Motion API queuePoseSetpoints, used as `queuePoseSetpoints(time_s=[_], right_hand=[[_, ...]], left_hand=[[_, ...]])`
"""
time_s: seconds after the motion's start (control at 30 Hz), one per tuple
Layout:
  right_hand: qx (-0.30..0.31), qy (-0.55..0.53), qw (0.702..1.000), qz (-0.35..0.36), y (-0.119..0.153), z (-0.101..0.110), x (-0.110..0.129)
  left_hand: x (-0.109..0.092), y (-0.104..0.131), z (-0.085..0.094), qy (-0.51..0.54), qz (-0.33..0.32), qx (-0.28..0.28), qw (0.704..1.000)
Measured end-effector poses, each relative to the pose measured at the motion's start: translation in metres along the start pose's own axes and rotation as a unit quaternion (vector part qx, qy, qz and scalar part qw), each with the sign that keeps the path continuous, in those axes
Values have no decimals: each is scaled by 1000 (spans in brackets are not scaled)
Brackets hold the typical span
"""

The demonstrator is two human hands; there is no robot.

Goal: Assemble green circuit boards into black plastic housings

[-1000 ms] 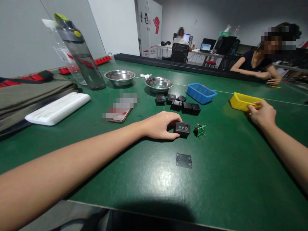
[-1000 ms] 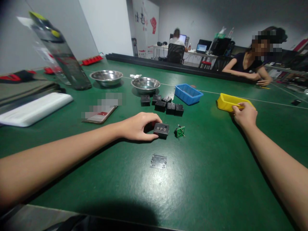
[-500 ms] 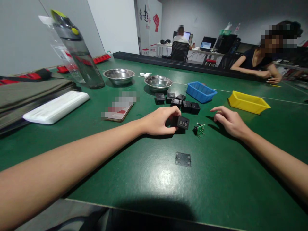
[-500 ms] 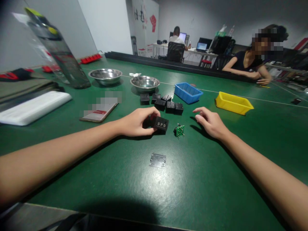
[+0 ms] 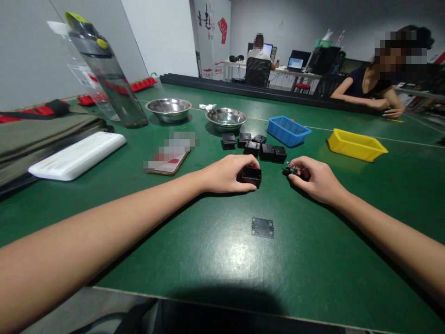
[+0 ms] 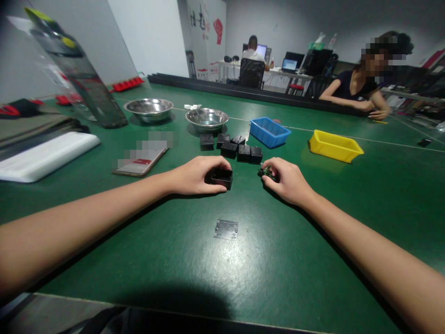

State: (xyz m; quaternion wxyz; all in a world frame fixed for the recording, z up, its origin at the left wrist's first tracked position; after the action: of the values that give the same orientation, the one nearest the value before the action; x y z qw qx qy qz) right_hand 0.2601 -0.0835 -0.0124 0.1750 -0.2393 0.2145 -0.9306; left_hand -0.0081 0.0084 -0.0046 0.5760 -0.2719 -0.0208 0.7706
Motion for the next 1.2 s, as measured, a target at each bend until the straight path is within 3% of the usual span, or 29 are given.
queuePoseSetpoints(time_s=[0.2,0.4,0.57,0.7,0.87,1.2], right_hand=[[-50,-153,985,-66,2,-5,-15],[-64,-273,959,-49,7,-13,9],[-81,-236,968,0,6,-22,31],[-114,-258,959,26,1,-32,46],[-114,-219,966,82,-2,-34,64],[-99,-112,984,99,-1,-25,65]], left_hand=[[6,-1,3,-39,20,14,999],[8,-2,2,-41,36,8,998],[6,-2,2,-54,13,-5,998],[-2,-3,4,-71,-53,-71,993],[-11,-3,3,-115,-122,-88,982],[-14,-1,4,-139,-141,-95,975]])
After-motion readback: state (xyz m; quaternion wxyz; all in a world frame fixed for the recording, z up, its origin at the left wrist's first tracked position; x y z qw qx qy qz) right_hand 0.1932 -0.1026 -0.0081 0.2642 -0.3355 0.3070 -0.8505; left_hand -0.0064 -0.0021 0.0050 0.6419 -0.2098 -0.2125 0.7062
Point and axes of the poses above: each hand's wrist, its own y-axis away from the middle knuckle, its own z-axis out of the back of the hand, x = y × z, the point moved 1 cm from there along -y, towards the middle knuckle, and after that the axes turned 2 degrees about -y, right-handed, at the moved point
